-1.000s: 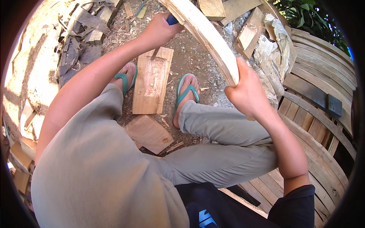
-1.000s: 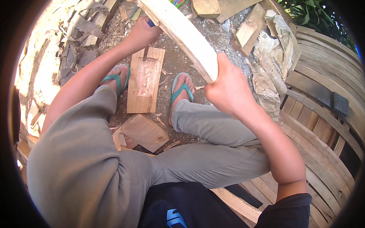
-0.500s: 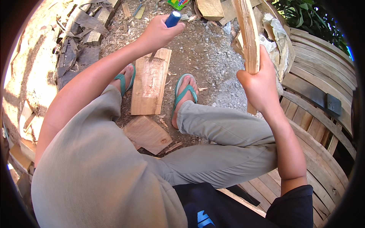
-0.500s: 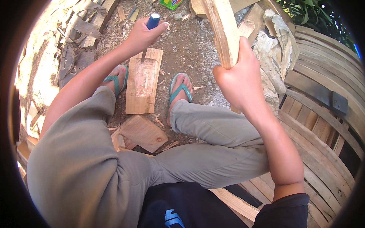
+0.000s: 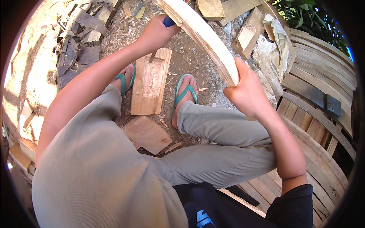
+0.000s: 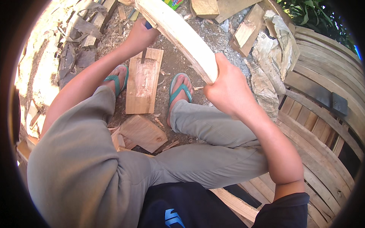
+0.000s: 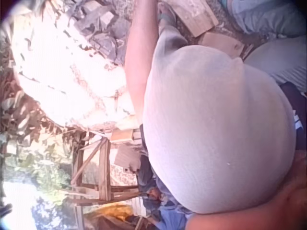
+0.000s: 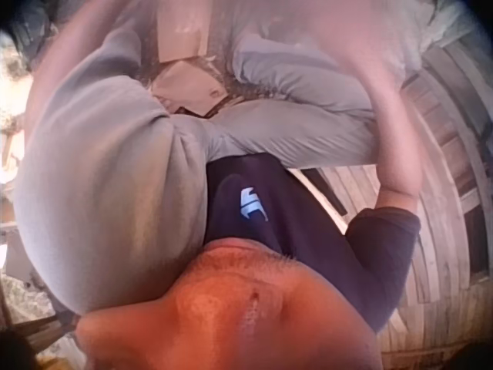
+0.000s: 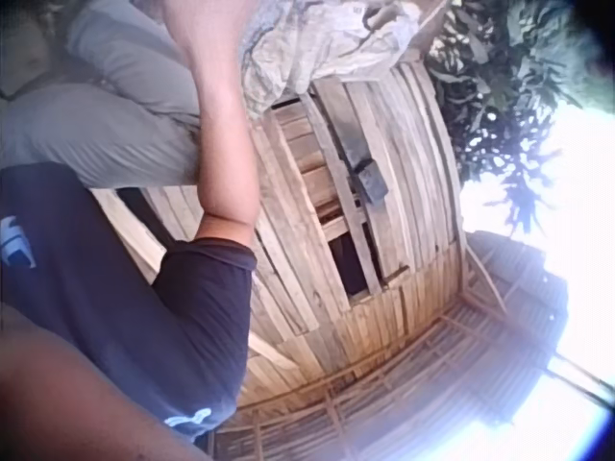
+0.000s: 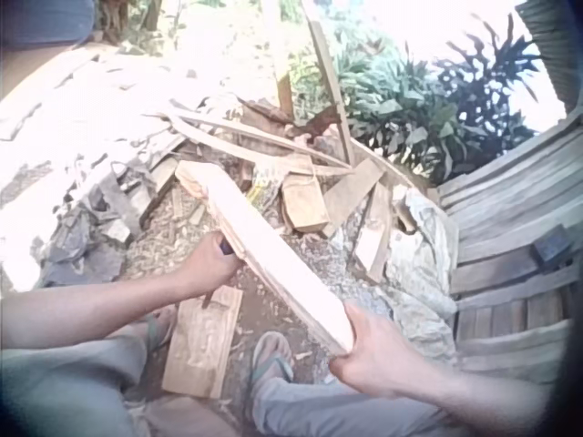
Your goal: The person is using a chisel and a piece of scrap wood as a mallet to carve a rectangular groove into a larger block of wood.
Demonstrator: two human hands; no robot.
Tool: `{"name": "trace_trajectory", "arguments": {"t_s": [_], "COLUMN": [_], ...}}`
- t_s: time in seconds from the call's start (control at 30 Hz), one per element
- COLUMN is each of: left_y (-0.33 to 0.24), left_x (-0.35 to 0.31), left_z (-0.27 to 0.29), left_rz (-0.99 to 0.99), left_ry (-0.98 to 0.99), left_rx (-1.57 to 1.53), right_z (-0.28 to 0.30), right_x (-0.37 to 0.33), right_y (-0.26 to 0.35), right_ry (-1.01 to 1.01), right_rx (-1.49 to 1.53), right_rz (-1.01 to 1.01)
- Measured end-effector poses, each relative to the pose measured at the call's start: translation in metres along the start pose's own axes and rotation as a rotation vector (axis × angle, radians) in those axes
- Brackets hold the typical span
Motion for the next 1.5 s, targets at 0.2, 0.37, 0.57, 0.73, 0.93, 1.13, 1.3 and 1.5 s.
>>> {"name": "trace_trajectory", "arguments": {"t_s": [0.2, 0.37, 0.57, 0.73, 0.93, 1.13, 1.3, 1.5], "left_y": [-0.02, -0.021, -0.024, -0.02, -0.024, -0.029, -0.025, -0.003], "left_x": [-0.009, 0.003, -0.01, -0.018, -0.027, -0.032, -0.028, -0.014], "left_z": [0.016, 0.037, 0.024, 0.012, 0.001, -0.005, -0.001, 0.031], "left_rz": [-0.042, -0.014, -0.123, -0.148, -0.244, -0.29, -0.233, -0.043], "left_ry": [0.014, -0.117, -0.089, -0.014, 0.051, 0.147, 0.081, -0.09], "left_rx": [-0.204, -0.043, -0.19, -0.055, 0.031, 0.05, 0.027, -0.062], "right_z": [0.058, 0.082, 0.081, 0.074, 0.069, 0.052, 0.049, 0.052], "right_x": [0.012, 0.012, 0.011, 0.007, 0.005, -0.002, -0.012, -0.01], "right_y": [0.019, 0.006, 0.008, 0.015, 0.02, 0.021, 0.033, 0.026], "right_ry": [-0.188, -0.285, -0.247, -0.244, -0.216, -0.191, -0.147, -0.179], "right_rx": [0.168, 0.373, 0.26, 0.22, 0.194, 0.254, 0.097, 0.105], "right_rz": [0.019, 0.017, -0.037, -0.001, 0.03, 0.181, 0.253, 0.241]}}
Point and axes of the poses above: each hand's wrist, its own x-axis towards the middle knuckle, its own z-axis out of the back of the hand, y = z × x, the point moved 6 cm from there along x, towards the middle knuckle, and after that the axes turned 15 degrees about x, right-handed, at the moved point
